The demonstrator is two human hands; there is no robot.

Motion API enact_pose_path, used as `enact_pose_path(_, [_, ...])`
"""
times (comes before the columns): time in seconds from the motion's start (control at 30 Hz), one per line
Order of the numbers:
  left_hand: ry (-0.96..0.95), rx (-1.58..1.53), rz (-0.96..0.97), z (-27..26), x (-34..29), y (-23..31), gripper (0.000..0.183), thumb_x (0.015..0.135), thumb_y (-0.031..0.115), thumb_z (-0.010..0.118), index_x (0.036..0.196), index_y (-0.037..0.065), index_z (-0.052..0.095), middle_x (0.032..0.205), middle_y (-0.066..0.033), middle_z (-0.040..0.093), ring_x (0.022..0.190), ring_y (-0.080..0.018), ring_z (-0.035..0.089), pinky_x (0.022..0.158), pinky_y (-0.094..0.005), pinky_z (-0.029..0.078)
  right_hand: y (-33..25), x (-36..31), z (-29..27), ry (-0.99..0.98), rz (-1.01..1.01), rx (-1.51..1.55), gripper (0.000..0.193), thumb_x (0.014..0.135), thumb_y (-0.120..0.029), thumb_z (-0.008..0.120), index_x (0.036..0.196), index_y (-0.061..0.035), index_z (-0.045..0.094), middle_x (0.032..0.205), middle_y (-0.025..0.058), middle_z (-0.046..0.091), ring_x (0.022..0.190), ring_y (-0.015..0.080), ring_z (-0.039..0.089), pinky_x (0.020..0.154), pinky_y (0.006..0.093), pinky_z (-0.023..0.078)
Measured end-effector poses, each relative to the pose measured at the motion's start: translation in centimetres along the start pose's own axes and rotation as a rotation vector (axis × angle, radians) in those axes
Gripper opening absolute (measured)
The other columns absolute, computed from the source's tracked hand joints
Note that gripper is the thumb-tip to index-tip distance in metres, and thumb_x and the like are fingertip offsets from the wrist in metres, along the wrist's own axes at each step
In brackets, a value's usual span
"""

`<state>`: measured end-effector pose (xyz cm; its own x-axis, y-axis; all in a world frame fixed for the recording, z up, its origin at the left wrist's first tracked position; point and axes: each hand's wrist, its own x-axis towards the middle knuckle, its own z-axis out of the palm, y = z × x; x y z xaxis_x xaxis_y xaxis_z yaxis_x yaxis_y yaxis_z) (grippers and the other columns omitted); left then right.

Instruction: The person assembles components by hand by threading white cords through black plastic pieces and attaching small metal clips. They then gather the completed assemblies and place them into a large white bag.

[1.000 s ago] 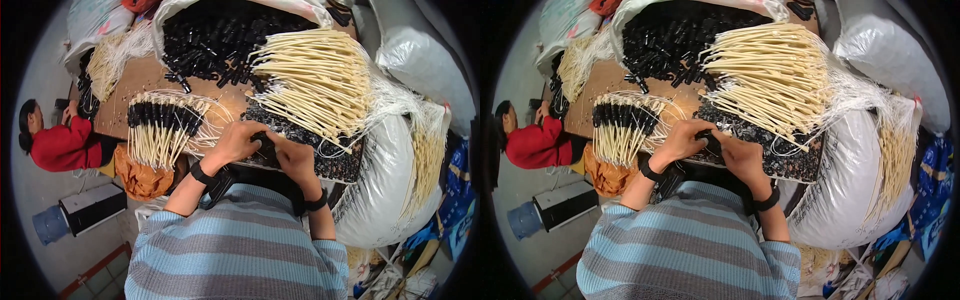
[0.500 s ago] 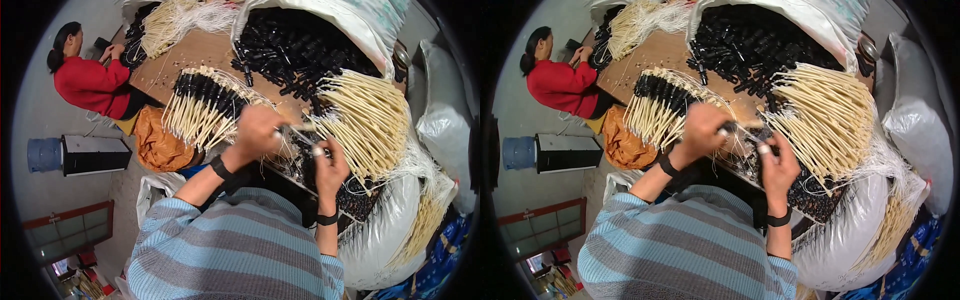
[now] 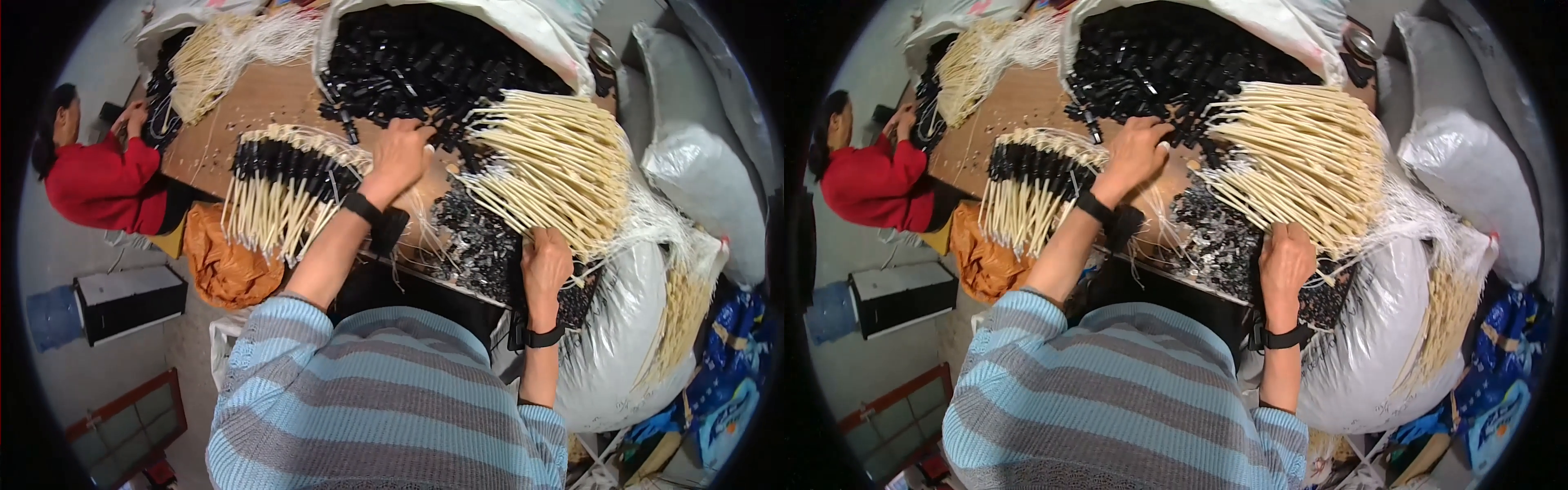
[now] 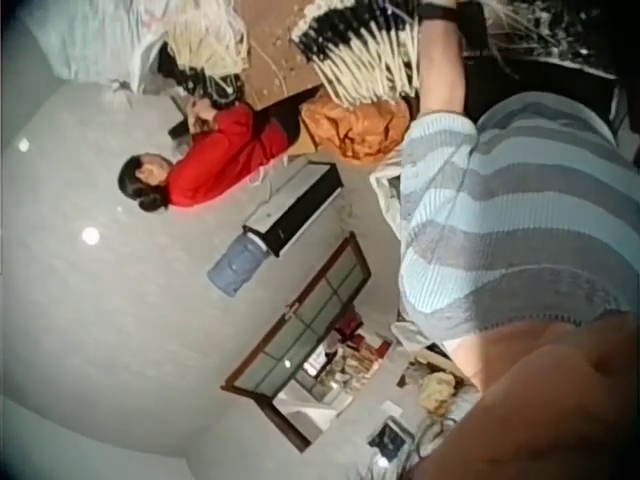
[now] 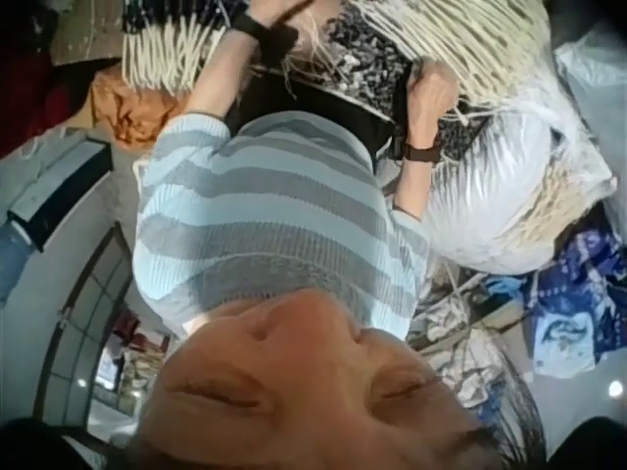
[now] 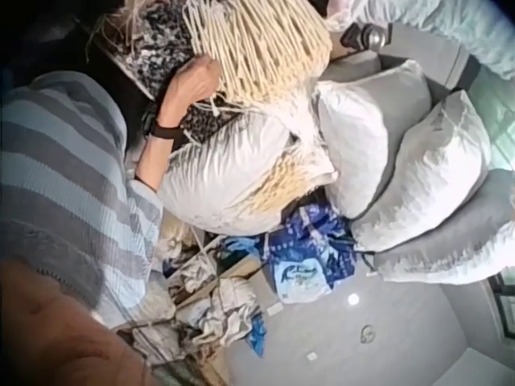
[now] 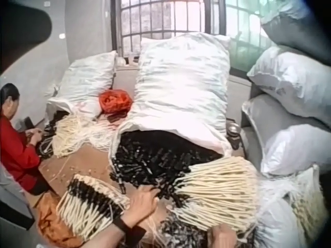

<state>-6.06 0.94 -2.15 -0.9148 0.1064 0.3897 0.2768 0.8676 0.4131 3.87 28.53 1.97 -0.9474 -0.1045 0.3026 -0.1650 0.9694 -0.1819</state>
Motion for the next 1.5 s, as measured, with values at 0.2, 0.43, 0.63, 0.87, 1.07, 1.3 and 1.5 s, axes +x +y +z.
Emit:
enact_pose_path(0.2, [-0.085,0.021,-0.114,2.1,0.7,-0.4,0.024,0.066,0.006,0.071,0.088,0.004,0.062,0.090,-0.0148,0.057,0.094,-0.0339,0.055,0.081,-0.0441,0.047,1.6,0.1,0.0,-0.033,-0.035,0.057,0.011,0.072,0.000,0.064,0.080,-0.0061,0.062,0.074,0.0114,0.056,0.074,0.0318,0.057,0.067,0.0419,0.044])
enact_pose_path(0.43, [-0.052,-0.358,-0.029,-1.4,-2.6,1.4,0.034,0.074,0.009,0.058,0.108,0.004,0.061,0.093,-0.0126,0.054,0.093,-0.0296,0.053,0.082,-0.0366,0.044,-0.1,-0.6,-0.6,-0.011,-0.051,0.555,0.015,0.084,-0.004,0.064,0.098,0.0007,0.063,0.060,0.0059,0.052,0.051,0.0107,0.044,0.049,0.0250,0.035])
enact_pose_path(0.63, [-0.211,-0.562,-0.156,-2.9,-3.6,1.6,0.036,0.079,0.009,0.055,0.114,0.004,0.059,0.103,-0.0134,0.063,0.096,-0.0290,0.057,0.087,-0.0371,0.045,-0.1,-1.7,-1.1,-0.039,0.138,0.747,0.014,0.086,-0.008,0.067,0.097,0.0009,0.069,0.063,-0.0017,0.051,0.055,0.0046,0.039,0.049,0.0220,0.032])
enact_pose_path(0.87, [-0.322,-0.736,-0.106,-2.8,-3.8,1.1,0.035,0.084,0.008,0.053,0.119,0.005,0.057,0.103,-0.0099,0.064,0.098,-0.0225,0.059,0.090,-0.0334,0.045,0.0,-2.6,-0.8,-0.042,-0.081,0.633,0.016,0.086,-0.009,0.068,0.097,0.0033,0.069,0.072,0.0089,0.066,0.061,0.0124,0.058,0.058,0.0257,0.045])
enact_pose_path(1.07, [-0.389,-0.650,-0.036,-3.3,-3.5,1.1,0.035,0.080,0.009,0.061,0.115,0.008,0.063,0.100,-0.0087,0.066,0.099,-0.0228,0.061,0.096,-0.0360,0.041,0.2,-2.8,-0.5,0.003,-0.152,0.596,0.017,0.083,-0.004,0.068,0.099,-0.0014,0.070,0.073,0.0142,0.064,0.058,0.0229,0.061,0.057,0.0287,0.046])
enact_pose_path(1.3, [-0.303,-0.395,0.093,-4.4,-3.4,0.4,0.036,0.078,0.013,0.067,0.114,0.014,0.066,0.102,-0.0036,0.069,0.101,-0.0221,0.062,0.110,-0.0446,0.024,1.0,-2.5,-1.7,-0.086,-0.208,0.465,0.026,0.079,0.003,0.068,0.103,-0.0056,0.071,0.070,0.0127,0.061,0.056,0.0223,0.056,0.054,0.0279,0.043])
enact_pose_path(1.5, [-0.333,-0.438,0.046,-3.7,-4.1,0.5,0.036,0.081,0.014,0.067,0.116,0.016,0.065,0.113,-0.0034,0.068,0.108,-0.0194,0.061,0.111,-0.0449,0.024,0.4,-3.1,-1.6,-0.053,-0.101,0.603,0.024,0.081,0.002,0.068,0.104,-0.0022,0.070,0.074,0.0141,0.064,0.058,0.0188,0.058,0.055,0.0281,0.045])
